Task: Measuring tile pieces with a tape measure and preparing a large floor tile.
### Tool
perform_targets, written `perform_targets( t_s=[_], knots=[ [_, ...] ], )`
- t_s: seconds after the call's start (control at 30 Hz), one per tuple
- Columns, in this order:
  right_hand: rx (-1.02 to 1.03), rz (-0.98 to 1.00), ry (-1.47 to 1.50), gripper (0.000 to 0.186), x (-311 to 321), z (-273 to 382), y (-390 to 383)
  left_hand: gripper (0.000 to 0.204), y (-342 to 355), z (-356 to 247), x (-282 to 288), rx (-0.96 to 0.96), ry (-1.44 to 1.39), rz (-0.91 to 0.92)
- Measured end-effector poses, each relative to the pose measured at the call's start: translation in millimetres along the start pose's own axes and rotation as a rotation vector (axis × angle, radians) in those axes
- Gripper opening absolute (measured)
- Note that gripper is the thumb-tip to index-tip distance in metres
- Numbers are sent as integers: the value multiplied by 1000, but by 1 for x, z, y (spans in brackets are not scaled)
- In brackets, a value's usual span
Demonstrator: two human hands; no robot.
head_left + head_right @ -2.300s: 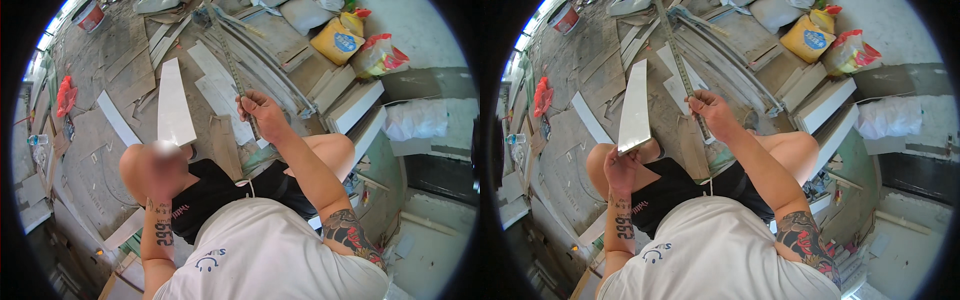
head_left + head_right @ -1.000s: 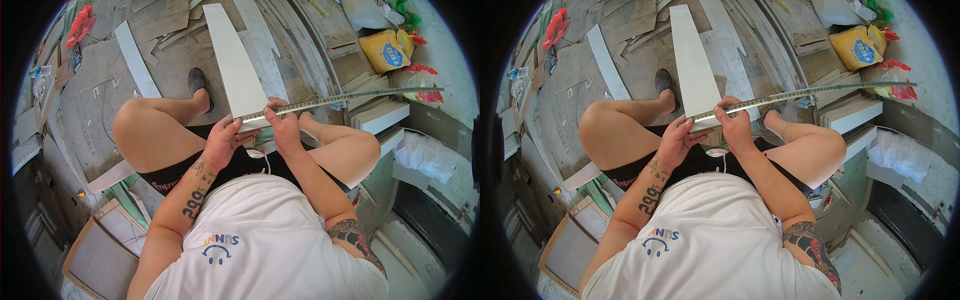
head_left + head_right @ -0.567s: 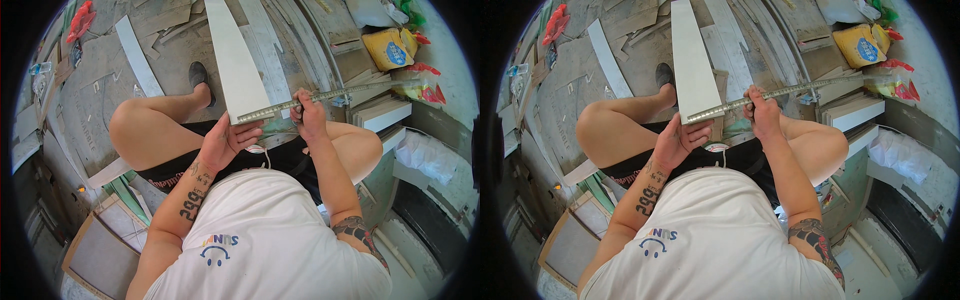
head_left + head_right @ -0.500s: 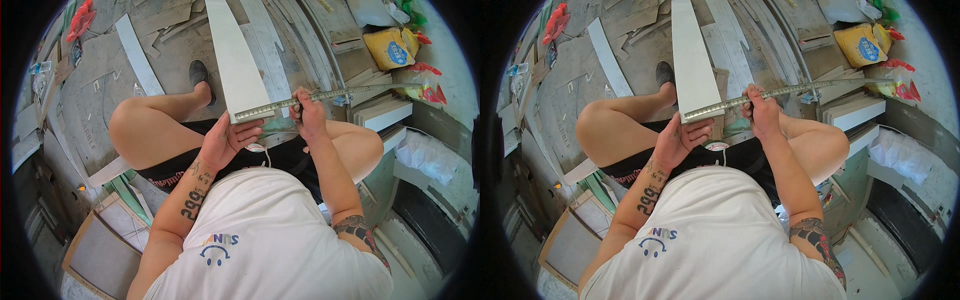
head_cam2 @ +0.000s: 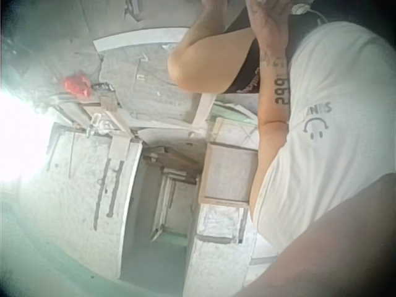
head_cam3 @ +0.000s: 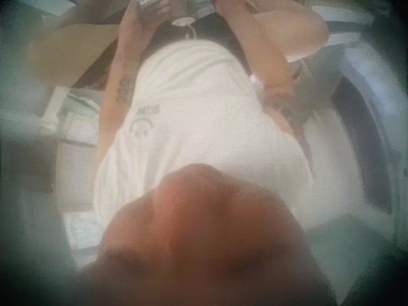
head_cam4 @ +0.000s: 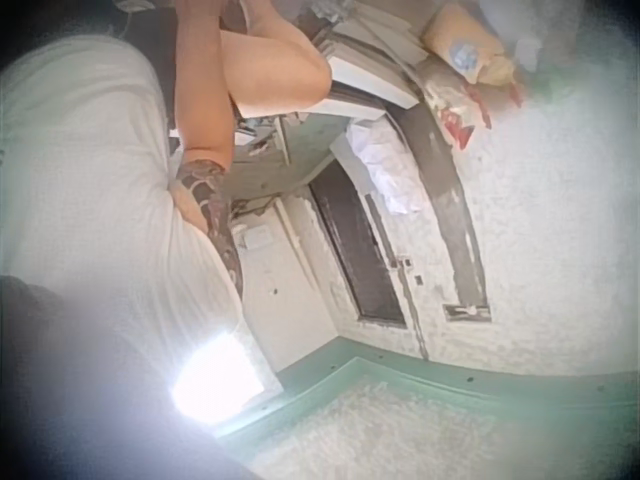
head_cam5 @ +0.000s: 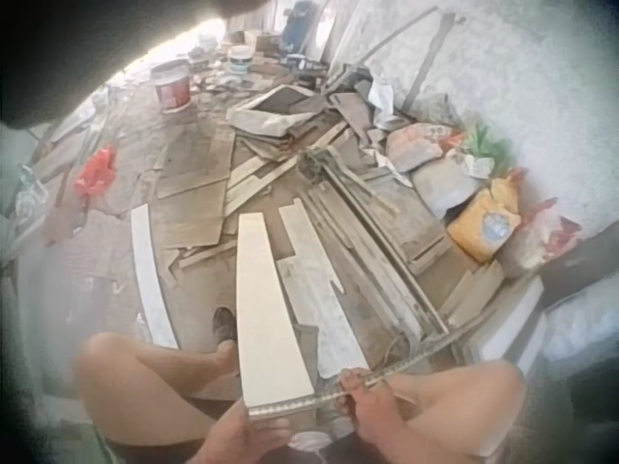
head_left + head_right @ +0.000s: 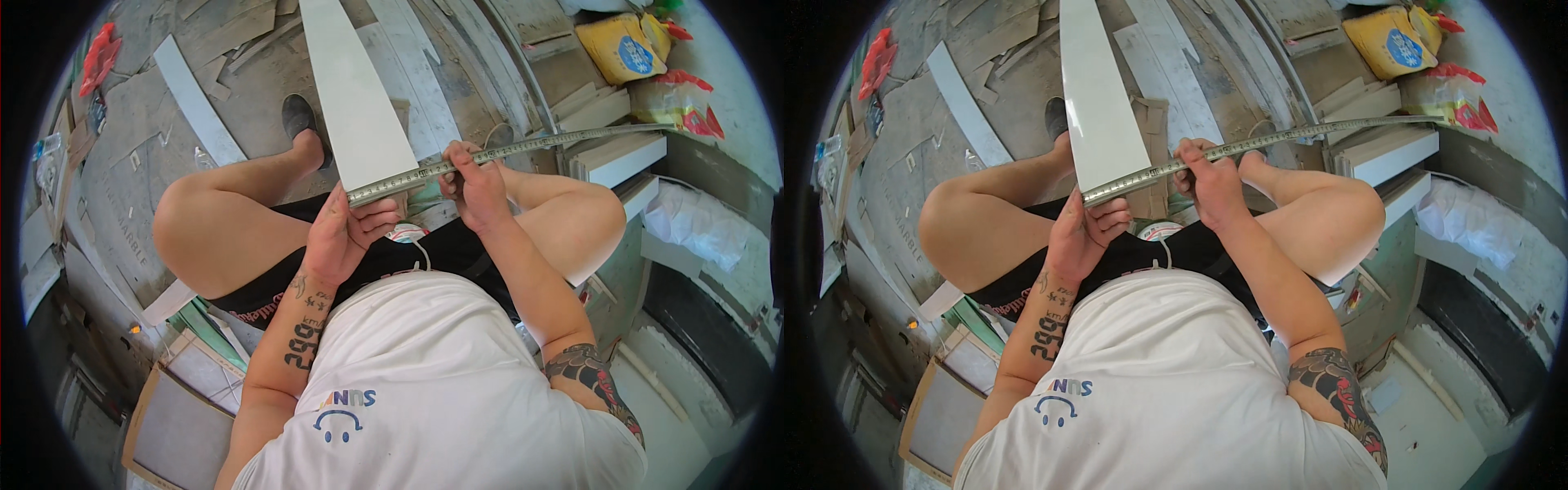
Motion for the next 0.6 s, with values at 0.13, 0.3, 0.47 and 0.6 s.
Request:
perform_targets(
  t_s=[0.13, 0.3, 0.47, 0.6],
  knots=[
    [-63, 7, 11, 20, 2, -10, -3, 45, -1, -2, -4, -21, 61, -24],
    [-7, 96, -142, 33, 2, -18, 0, 47, 0, -2, -1, -57, 73, 17],
    [74, 89, -168, 37, -2, -18, 1, 48, -2, -3, -2, -76, 86, -10],
    [98, 79, -155, 36, -7, -15, -3, 48, -2, -4, -1, -76, 86, -8]
  ],
)
Point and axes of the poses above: each hand's wrist, its own y-axis towards the middle knuckle, its own x-axis out of the back of the hand, z = x × y, the point moved 3 cm from there along y, towards the middle knuckle, and after that the axes turned 8 degrees about y, right-handed, at the moved point
